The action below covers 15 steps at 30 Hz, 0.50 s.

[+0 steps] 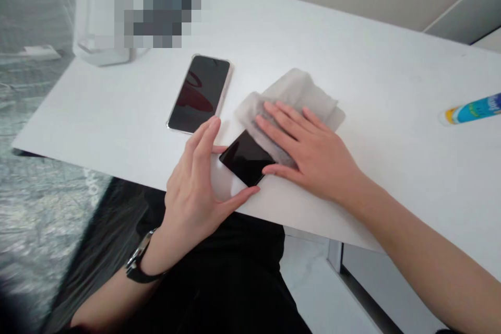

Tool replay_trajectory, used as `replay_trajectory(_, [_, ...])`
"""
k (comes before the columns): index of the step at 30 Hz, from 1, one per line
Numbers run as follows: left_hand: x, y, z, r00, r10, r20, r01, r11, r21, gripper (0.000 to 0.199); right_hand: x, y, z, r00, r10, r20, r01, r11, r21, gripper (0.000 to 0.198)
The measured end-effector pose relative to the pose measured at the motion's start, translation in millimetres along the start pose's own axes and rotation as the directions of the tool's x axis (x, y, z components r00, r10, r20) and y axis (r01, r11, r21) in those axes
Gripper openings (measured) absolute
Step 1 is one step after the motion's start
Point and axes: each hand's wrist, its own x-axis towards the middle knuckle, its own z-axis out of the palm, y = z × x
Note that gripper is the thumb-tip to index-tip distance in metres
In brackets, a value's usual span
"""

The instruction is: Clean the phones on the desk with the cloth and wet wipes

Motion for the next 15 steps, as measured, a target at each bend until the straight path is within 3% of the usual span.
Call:
replay_trajectory(2, [0,0,0,1.0,-0.001,0.005,0.001,1.0,-0.005,0.104,-1,0,0,1.0,0.017,-0.01,-0.017,1.0,-0.002,0.089])
replay_trajectory(6, [0,-1,-1,1.0,0.008,0.019,-0.008,1.0,-0.023,0.101,-1,-12,3,0.974,-0.215,0.071,0.207,0.973,0.103,0.097])
replay_trajectory(8, [0,-1,-1,1.0,0.005,0.017,-0.005,1.0,-0.015,0.103,0,-8,2,0.98,-0.187,0.07,0.182,0.98,0.08,0.091])
replay_trajectory(12, [-1,0,0,1.0,0.0,0.007,0.0,1.0,0.009,0.105,-1,5,-1,0.999,0.046,-0.013,-0.046,0.999,-0.026,0.089])
replay_trajectory(15, [-1,-1,1,1.0,0.015,0.001,-0.015,1.0,0.009,0.1,-1,-5,2,0.993,-0.118,0.012,0.118,0.993,0.026,0.098])
